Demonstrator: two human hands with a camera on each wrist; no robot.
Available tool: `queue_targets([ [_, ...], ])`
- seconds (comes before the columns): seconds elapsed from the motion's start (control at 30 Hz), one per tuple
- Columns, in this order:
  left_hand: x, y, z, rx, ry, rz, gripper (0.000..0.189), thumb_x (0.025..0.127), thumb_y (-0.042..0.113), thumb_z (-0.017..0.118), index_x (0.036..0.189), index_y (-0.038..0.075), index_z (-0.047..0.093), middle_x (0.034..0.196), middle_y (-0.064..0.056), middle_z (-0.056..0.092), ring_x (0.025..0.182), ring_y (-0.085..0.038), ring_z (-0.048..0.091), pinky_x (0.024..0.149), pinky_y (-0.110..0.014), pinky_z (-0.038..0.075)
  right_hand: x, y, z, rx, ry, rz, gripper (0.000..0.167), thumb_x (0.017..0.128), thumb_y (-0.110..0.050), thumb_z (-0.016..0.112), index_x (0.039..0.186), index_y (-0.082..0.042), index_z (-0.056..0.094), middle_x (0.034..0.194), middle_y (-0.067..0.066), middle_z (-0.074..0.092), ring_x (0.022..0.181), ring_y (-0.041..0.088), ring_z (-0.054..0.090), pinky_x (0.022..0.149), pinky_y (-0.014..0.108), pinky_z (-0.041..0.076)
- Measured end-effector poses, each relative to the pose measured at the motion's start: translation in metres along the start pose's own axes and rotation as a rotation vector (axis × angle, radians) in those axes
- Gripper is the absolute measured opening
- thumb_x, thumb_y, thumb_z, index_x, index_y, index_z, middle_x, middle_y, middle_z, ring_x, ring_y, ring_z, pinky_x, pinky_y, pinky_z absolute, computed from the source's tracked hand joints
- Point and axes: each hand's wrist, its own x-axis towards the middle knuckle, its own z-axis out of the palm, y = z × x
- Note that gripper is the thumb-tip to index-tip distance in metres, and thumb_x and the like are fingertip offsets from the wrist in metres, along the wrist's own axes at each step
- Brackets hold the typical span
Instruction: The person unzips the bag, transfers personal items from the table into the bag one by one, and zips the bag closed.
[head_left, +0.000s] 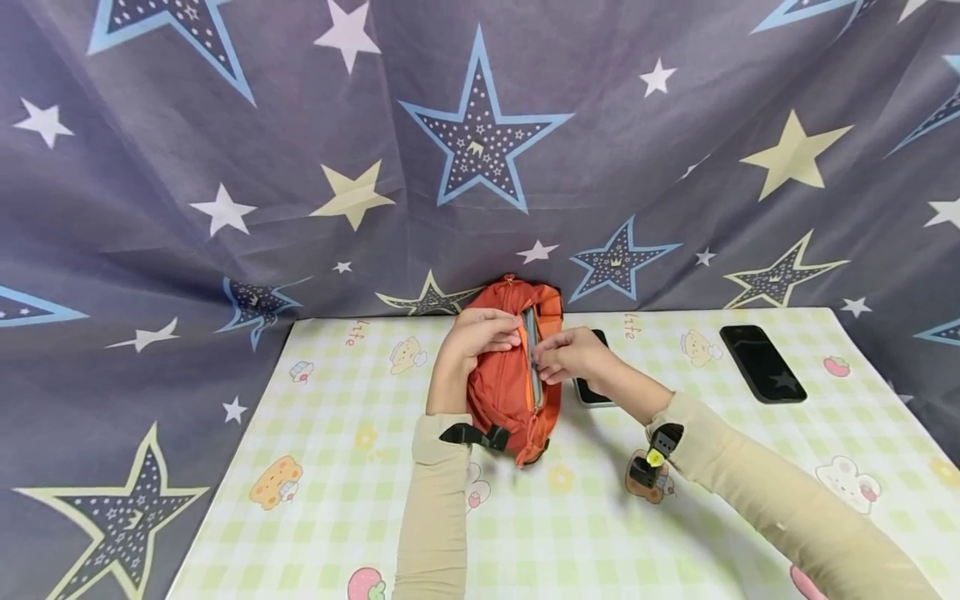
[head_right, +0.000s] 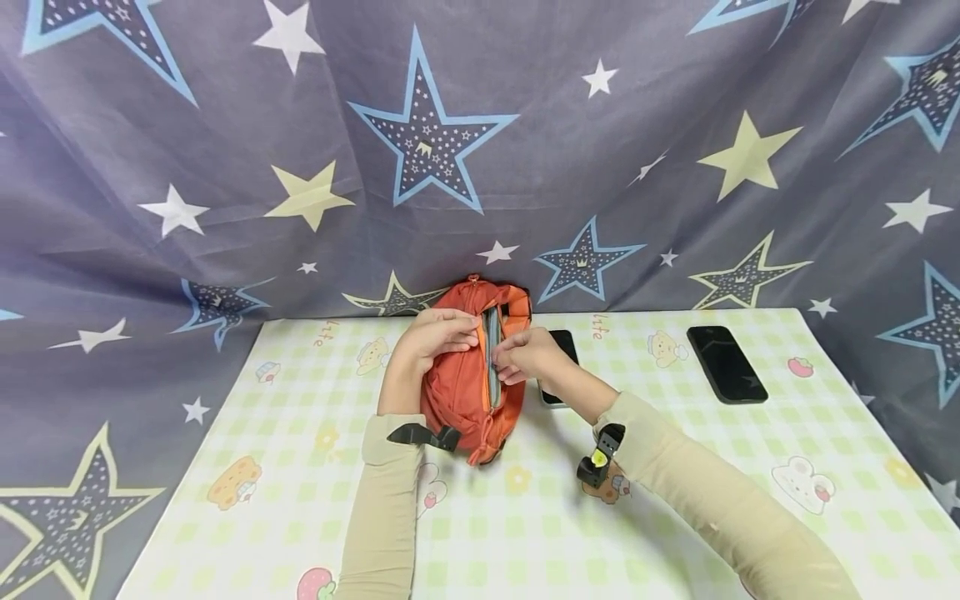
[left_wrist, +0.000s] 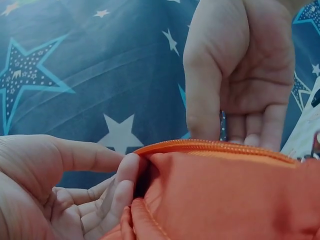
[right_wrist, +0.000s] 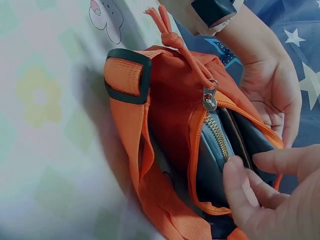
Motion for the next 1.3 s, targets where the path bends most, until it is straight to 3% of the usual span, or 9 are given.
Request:
queue_targets([
  [0.23,0.0,0.002,0.001,0.06,0.001,-0.011,0.021,0.095,0.003,0.067,0.112,-0.01,0.071,0.066,0.004,0.068,0.057,-0.004,0.067,0.053,-0.015,0.055,-0.017,0.012,-0.009,0.023,-0.041,-0.001,0.042,0.101,-0.009,0.055,0.135,0.016,0.052,0.088,0.006,0.068,0.08,0.013,0.069,0.088,0.039,0.062],
  [0.5,0.004,0.009,0.008,0.196,-0.029,-0.026,0.015,0.094,0.007,0.068,0.103,-0.006,0.072,0.064,0.002,0.068,0.057,-0.005,0.067,0.054,-0.016,0.055,-0.035,0.027,0.0,0.04,-0.157,0.072,0.059,0.092,-0.028,0.075,0.129,0.014,0.054,0.097,0.01,0.071,0.091,0.018,0.071,0.102,0.045,0.056],
  [0.63,0.006,0.015,0.014,0.279,-0.046,-0.048,0.013,0.094,0.006,0.067,0.098,-0.006,0.072,0.063,0.002,0.066,0.057,-0.005,0.066,0.054,-0.016,0.055,-0.037,0.032,0.01,0.034,-0.138,0.088,0.072,0.086,-0.026,0.082,0.134,0.014,0.046,0.102,0.009,0.066,0.089,0.016,0.069,0.099,0.042,0.058],
  [0.8,0.009,0.02,0.019,0.377,-0.047,-0.06,0.019,0.095,0.009,0.07,0.102,-0.008,0.075,0.064,0.002,0.067,0.057,-0.006,0.065,0.059,-0.02,0.058,-0.038,0.037,0.023,0.069,-0.03,0.103,0.068,0.083,-0.017,0.085,0.132,0.01,0.048,0.102,0.008,0.06,0.079,0.011,0.068,0.089,0.034,0.06],
  [0.87,0.011,0.022,0.019,0.424,-0.009,-0.027,0.02,0.094,0.012,0.072,0.101,-0.006,0.076,0.065,0.0,0.068,0.059,-0.006,0.065,0.06,-0.021,0.058,-0.038,0.038,0.026,0.086,0.008,0.104,0.065,0.082,-0.013,0.084,0.131,0.009,0.049,0.102,0.007,0.059,0.078,0.01,0.069,0.087,0.032,0.06],
  [0.97,0.013,0.028,0.018,0.573,0.134,0.069,0.02,0.091,0.02,0.076,0.098,0.001,0.079,0.076,-0.005,0.073,0.067,-0.015,0.068,0.065,-0.026,0.057,-0.039,0.04,0.027,0.093,0.03,0.107,0.062,0.083,-0.01,0.083,0.132,0.009,0.051,0.104,0.007,0.058,0.081,0.009,0.068,0.086,0.028,0.058],
  [1.03,0.017,0.031,0.016,0.681,0.246,0.124,0.019,0.089,0.022,0.078,0.097,0.006,0.08,0.088,-0.007,0.076,0.079,-0.022,0.07,0.073,-0.033,0.058,-0.04,0.041,0.028,0.088,0.036,0.114,0.063,0.082,-0.01,0.084,0.132,0.008,0.051,0.104,0.007,0.058,0.082,0.009,0.067,0.085,0.026,0.057],
  [1.1,0.024,0.034,0.014,0.786,0.314,0.138,0.02,0.088,0.026,0.078,0.1,0.01,0.079,0.103,-0.008,0.076,0.095,-0.028,0.07,0.085,-0.04,0.057,-0.04,0.041,0.028,0.093,0.02,0.116,0.065,0.082,-0.009,0.084,0.134,0.007,0.049,0.104,0.007,0.058,0.081,0.01,0.066,0.084,0.027,0.056],
  [1.3,0.044,0.041,0.012,0.861,0.28,0.062,0.041,0.089,0.026,0.076,0.126,0.007,0.07,0.132,-0.011,0.067,0.125,-0.032,0.06,0.107,-0.041,0.05,-0.043,0.041,0.032,0.196,-0.045,0.117,0.06,0.083,0.002,0.078,0.131,0.004,0.042,0.106,0.01,0.052,0.074,0.014,0.067,0.08,0.031,0.061],
])
